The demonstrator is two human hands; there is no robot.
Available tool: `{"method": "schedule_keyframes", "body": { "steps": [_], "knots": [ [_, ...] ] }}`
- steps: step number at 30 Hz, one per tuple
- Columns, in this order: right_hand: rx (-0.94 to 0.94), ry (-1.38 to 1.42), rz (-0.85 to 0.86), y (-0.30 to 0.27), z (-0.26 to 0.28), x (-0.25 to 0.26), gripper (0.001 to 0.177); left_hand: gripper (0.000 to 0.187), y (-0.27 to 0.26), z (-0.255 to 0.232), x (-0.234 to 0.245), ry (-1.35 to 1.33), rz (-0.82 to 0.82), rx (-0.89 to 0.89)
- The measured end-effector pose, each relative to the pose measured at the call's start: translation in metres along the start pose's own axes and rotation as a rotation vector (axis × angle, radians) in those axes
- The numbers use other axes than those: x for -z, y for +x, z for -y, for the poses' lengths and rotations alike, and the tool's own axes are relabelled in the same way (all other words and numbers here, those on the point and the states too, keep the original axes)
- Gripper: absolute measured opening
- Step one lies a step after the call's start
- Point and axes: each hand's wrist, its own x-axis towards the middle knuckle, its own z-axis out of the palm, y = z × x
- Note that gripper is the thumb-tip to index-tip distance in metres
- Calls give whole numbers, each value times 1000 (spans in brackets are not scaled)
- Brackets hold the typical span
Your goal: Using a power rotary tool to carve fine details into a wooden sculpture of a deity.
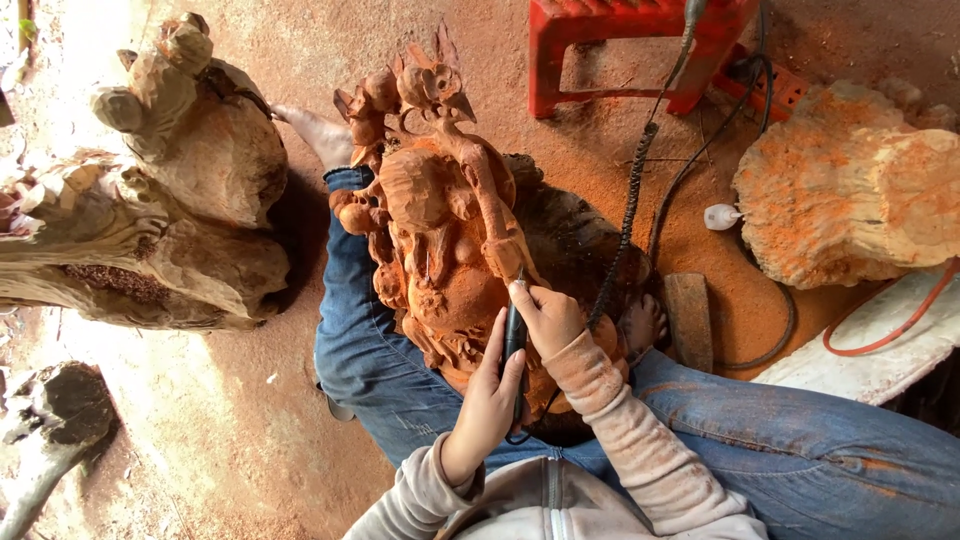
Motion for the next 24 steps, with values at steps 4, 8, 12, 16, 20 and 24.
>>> {"method": "schedule_keyframes", "body": {
  "steps": [4,8,12,16,20,24],
  "knots": [
    [32,49,-34,-7,12,3,47,66,-2,3,0,-34,26,-50],
    [154,63,-51,-4,23,2,43,65,1,21,-4,-69,-34,-174],
    [184,101,-60,7,13,-4,44,65,2,11,-6,-177,-27,-172],
    [117,98,-59,8,4,0,46,65,3,6,-5,-84,-19,-151],
    [24,77,-55,6,-19,-2,45,66,-3,1,-1,-124,64,-71],
    [-42,134,19,-17,-2,7,44,68,-11,29,10,-116,91,-139]
  ]
}}
